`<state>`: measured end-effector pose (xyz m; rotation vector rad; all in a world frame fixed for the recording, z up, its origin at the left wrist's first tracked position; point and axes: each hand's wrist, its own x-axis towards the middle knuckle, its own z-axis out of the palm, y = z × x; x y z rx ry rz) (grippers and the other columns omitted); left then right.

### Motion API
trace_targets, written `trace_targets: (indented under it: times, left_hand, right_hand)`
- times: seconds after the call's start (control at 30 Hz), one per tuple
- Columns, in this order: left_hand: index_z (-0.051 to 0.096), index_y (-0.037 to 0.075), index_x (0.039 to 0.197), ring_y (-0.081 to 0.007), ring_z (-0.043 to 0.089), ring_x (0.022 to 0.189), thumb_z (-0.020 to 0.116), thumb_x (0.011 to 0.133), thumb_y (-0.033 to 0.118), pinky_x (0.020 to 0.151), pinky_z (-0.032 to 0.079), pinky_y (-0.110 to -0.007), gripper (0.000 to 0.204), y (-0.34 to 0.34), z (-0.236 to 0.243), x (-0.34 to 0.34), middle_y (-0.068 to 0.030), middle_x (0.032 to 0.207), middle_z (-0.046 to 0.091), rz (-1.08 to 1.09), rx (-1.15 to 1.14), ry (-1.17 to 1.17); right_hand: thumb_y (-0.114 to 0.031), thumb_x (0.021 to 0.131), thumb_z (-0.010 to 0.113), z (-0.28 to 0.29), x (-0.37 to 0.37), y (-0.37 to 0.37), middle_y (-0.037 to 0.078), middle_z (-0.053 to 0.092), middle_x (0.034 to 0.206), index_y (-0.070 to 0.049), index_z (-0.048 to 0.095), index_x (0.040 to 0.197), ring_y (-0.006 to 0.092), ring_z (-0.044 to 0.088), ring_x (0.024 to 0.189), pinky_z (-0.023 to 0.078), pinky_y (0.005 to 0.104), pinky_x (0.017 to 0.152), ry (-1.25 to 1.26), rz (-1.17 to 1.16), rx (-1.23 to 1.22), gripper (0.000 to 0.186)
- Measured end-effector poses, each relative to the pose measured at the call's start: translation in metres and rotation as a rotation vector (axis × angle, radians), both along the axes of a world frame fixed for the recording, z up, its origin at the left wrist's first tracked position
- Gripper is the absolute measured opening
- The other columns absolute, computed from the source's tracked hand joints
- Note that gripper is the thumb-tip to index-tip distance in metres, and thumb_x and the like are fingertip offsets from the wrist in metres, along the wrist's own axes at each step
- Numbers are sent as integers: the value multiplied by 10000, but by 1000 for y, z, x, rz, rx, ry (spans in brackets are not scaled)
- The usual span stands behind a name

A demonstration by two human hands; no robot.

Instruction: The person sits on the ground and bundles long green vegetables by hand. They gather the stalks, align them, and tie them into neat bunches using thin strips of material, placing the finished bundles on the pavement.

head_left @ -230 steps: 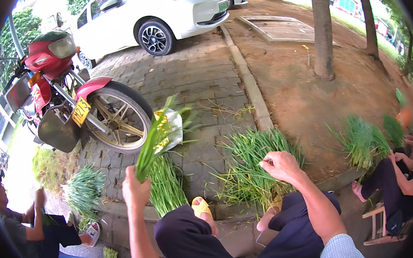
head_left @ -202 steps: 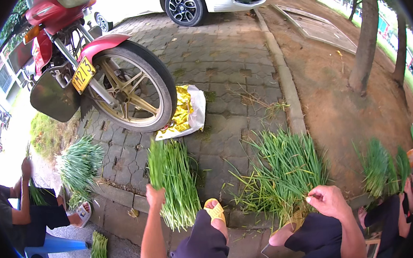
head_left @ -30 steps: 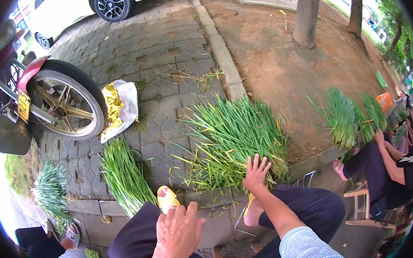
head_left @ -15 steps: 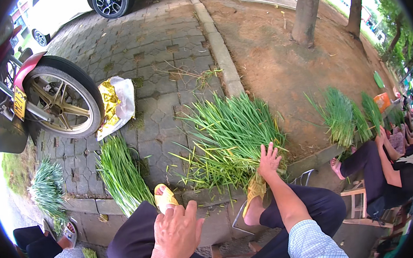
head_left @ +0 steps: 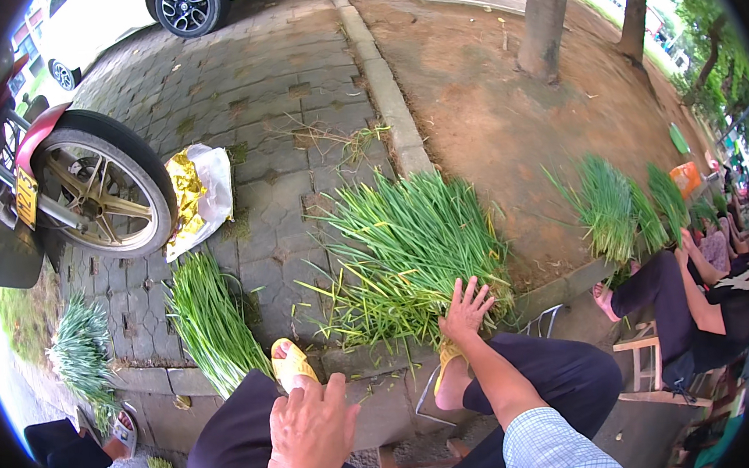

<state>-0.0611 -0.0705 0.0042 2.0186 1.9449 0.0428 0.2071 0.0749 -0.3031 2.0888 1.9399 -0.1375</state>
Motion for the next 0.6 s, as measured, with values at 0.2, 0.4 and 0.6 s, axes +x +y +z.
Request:
trace_targets:
  times: [0.2,0.4,0.6]
  left_hand:
    - [570,64,998,-250,580,690,694,760,339,640,445,-370,384,0,-4,-2,-73,723,564,21,48,22]
    - [557,62,1014,-246,579,702,691,768,337,648,442,-364,393,5,7,2,-75,741,562,12,36,-6]
    - [553,69,1009,-248,582,713,690,771,295,656,445,-368,356,5,12,7,-74,750,561,-22,41,-7]
  right_hand:
    - [-299,689,728,10,-7,19,211,2,1532,-125,109,1490,493,89,1369,114,668,1048,-47,-63,-74,1027]
    - [-200,714,729,-4,37,36,173,62,1530,-190,169,1474,416,184,1368,208,623,1044,-153,-50,26,945]
    - [-255,829,630,-15,56,20,183,10,1538,-164,106,1493,431,143,1376,174,640,1046,-164,-31,-51,850]
